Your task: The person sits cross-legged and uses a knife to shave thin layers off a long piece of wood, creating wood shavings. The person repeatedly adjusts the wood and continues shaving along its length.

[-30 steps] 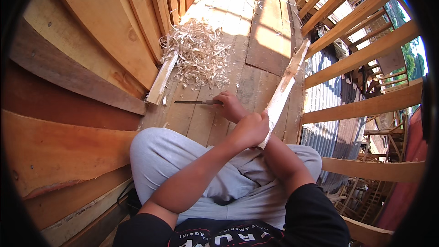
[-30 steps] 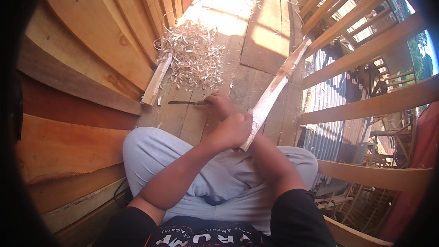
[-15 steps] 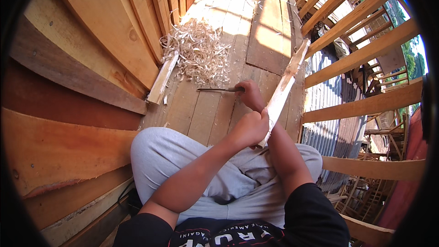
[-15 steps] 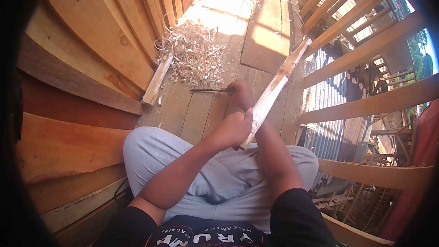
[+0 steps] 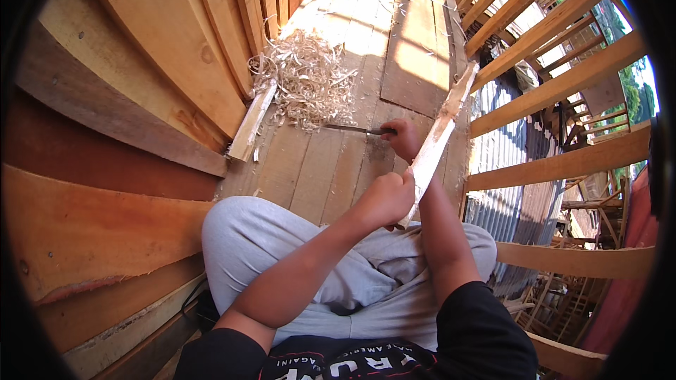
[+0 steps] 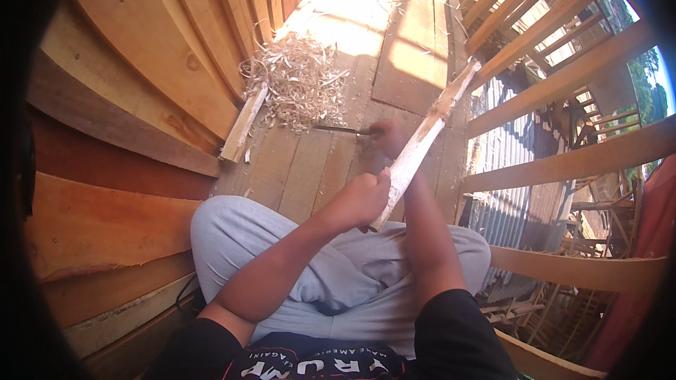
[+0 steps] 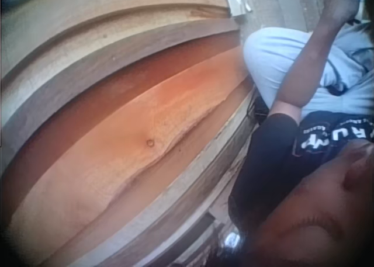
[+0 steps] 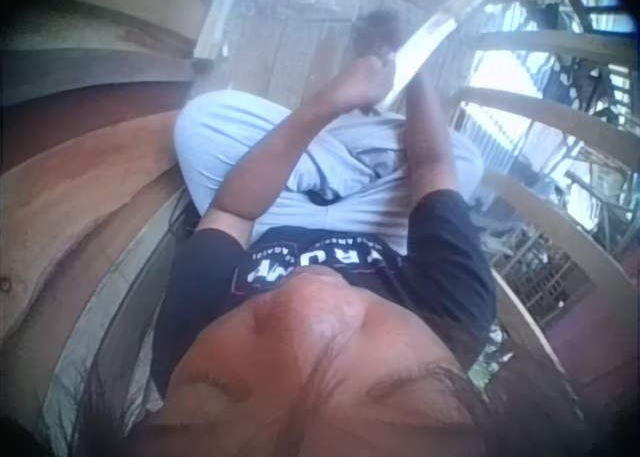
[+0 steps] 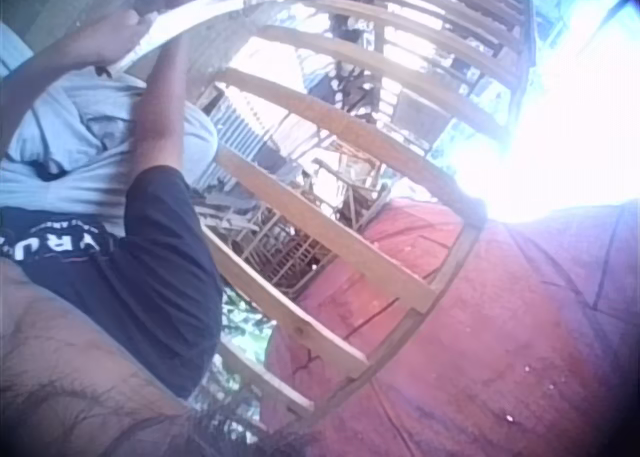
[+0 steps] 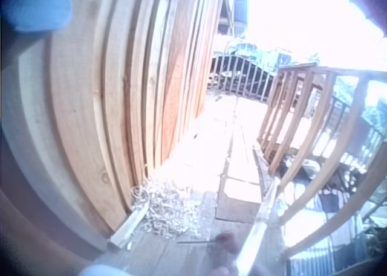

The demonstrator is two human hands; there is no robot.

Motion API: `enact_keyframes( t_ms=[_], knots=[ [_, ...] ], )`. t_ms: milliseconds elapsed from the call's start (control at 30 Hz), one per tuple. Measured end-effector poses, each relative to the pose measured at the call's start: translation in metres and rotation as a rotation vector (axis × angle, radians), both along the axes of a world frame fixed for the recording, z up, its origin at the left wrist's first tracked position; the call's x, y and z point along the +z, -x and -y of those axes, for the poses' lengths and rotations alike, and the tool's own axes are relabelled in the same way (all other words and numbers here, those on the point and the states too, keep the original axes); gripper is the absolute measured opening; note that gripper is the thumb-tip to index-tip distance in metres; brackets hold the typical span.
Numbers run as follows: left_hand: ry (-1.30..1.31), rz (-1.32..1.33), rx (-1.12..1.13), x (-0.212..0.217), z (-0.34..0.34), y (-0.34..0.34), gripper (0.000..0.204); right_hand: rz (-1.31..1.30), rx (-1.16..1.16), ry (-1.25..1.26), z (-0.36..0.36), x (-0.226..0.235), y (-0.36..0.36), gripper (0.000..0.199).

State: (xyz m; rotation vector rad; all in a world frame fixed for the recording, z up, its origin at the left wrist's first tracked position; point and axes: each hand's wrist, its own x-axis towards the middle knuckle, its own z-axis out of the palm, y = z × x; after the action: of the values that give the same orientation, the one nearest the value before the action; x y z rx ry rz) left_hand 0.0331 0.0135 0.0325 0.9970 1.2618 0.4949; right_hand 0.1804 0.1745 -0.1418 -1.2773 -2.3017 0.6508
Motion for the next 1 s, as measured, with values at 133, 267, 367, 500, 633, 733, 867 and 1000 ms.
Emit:
enact_keyframes(
  t_ms=[133,267,367,500,633,733,867,1000],
  knots=[
    [-0.002,0.005,0.0,-0.002,0.001,0.003,0.067,0.08,0.169,0.239,-0.002,0.012,-0.002,0.022],
    [0.0,0.017,-0.023,-0.001,0.0,0.0,0.067,0.09,0.05,0.12,0.0,-0.005,-0.007,0.022],
    [0.005,0.023,-0.02,-0.002,0.001,0.0,0.067,0.029,-0.06,0.156,0.002,-0.003,-0.009,0.02],
    [0.01,-0.001,-0.01,-0.007,0.0,0.001,0.066,0.109,-0.104,0.281,0.023,0.0,-0.005,0.023],
    [-0.013,-0.024,-0.021,-0.011,-0.002,-0.009,0.066,-0.25,-0.402,0.551,0.05,-0.027,0.01,0.016],
    [-0.041,-0.083,-0.011,-0.017,-0.004,-0.011,0.067,-0.33,-0.746,1.074,0.059,-0.008,0.038,0.019],
    [-0.38,-0.39,0.095,-0.042,0.001,-0.009,0.066,0.364,-0.259,0.379,0.117,0.021,0.066,0.026],
    [-0.219,-0.343,-0.023,-0.02,-0.001,-0.009,0.065,0.515,-0.314,0.202,0.148,0.018,0.057,0.024]
  ],
)
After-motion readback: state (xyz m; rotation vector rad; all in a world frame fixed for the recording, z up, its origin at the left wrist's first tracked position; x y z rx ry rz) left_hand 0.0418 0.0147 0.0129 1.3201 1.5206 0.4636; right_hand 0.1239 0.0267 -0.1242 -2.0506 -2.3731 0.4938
